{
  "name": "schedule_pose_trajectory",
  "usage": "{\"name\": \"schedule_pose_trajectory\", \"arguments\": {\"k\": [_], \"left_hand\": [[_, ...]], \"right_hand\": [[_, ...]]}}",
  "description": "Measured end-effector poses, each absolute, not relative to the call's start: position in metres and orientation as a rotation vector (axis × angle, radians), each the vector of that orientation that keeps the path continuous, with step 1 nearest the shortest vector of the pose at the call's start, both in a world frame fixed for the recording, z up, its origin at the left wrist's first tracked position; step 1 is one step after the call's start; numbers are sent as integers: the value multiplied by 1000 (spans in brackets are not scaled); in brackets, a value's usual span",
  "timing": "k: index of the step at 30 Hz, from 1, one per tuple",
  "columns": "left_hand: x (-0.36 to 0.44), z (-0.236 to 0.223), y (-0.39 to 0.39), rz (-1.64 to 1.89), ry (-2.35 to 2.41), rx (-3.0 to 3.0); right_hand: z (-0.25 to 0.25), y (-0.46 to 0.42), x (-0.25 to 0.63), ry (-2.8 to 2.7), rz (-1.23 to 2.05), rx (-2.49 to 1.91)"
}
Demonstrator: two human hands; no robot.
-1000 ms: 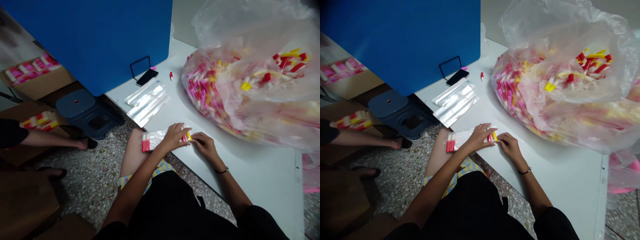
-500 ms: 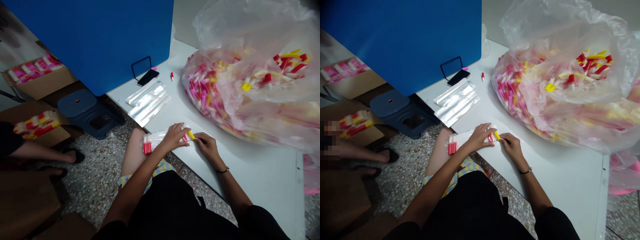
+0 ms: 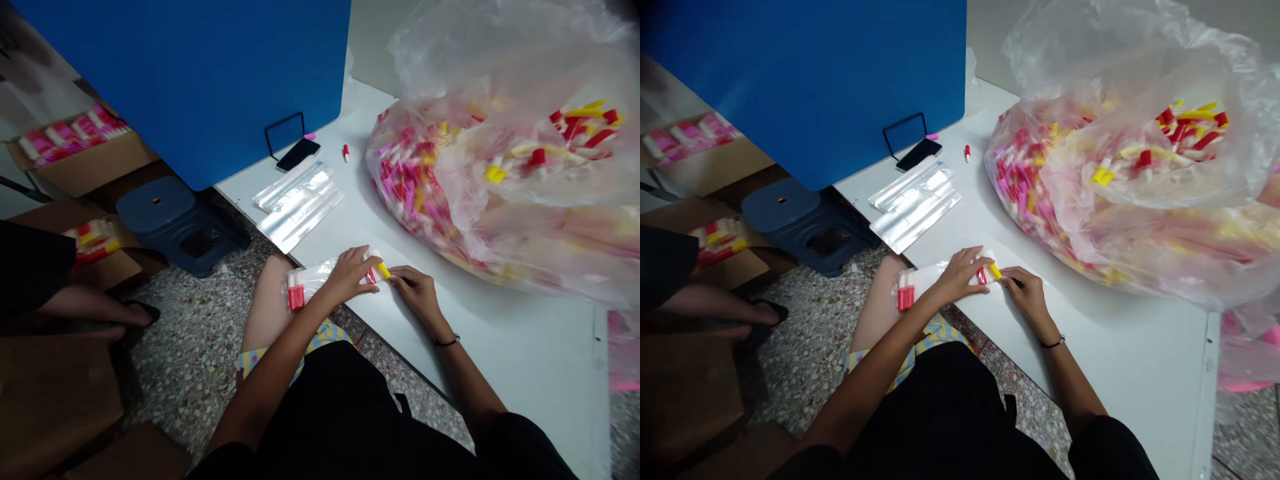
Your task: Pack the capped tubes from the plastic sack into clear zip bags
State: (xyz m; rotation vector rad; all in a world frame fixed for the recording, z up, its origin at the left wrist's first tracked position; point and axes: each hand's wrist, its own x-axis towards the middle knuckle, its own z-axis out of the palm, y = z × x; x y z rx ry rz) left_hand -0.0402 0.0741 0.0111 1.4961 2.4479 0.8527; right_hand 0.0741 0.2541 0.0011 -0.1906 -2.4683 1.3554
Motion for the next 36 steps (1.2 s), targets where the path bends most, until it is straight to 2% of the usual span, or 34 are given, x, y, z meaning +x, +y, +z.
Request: {"name": "schedule_pose_trajectory", "arguments": {"k": [10,21,36], "left_hand": [[-39,14,75,805,2468,1499],[-34,39,87,692,2507,1388],[-34,32,92,658,2462,1580]], "right_hand": [[1,252,73,-2444,1406,-237],[-4,253,71,-2404,1440,-291],[2,238,65,-2341,1403,-321]]}}
